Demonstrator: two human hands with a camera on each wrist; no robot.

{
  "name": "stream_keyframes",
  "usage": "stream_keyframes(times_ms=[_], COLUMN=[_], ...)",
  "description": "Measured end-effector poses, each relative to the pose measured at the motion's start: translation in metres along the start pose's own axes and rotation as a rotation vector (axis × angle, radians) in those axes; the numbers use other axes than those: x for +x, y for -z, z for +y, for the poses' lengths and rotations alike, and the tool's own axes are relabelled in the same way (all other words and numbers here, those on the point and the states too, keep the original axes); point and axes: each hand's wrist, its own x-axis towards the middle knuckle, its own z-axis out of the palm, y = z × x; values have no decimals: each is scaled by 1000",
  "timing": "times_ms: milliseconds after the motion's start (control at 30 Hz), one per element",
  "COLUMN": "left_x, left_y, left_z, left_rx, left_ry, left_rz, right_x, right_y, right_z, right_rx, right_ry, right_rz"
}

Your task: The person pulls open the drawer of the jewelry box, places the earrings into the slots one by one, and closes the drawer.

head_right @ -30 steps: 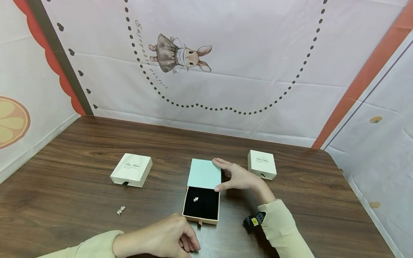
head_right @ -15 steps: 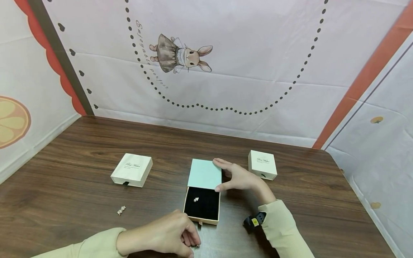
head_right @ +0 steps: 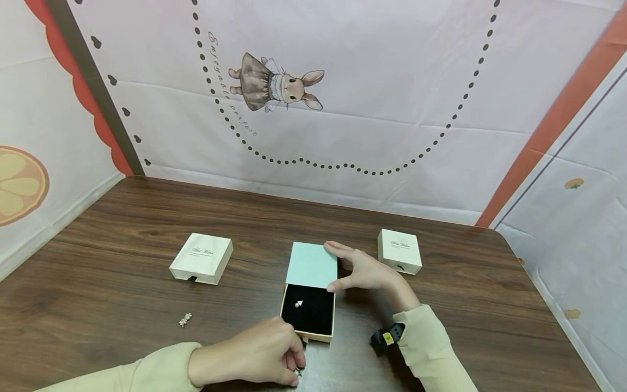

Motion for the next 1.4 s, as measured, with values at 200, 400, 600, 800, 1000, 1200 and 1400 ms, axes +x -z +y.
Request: stream_keyframes(times_ms=[200,400,600,800,1000,1200,1400], left_x=[5,7,9,7,5,2,0], left_y=[-2,-5,-6,-2,0,0,-1], left_z=[5,9,9,7,6,3,1], left_rx=[89,176,165,164,117,95,69], left_ry=[9,-5,-46,-66,-64,-66,-85], left_rz=[5,42,40,51,34,27,20], right_x=[0,-1,-2,-2,-1,-1,-1], right_y=[0,0,0,0,0,0,0], right_z=[1,2,2,2,3,2,2], right_rx=[-1,-23,-40,-18,-16,-5,15], right_ry=[8,9,1,7,11,9,10], right_rz=[-3,3,8,-2,-2,-1,-6])
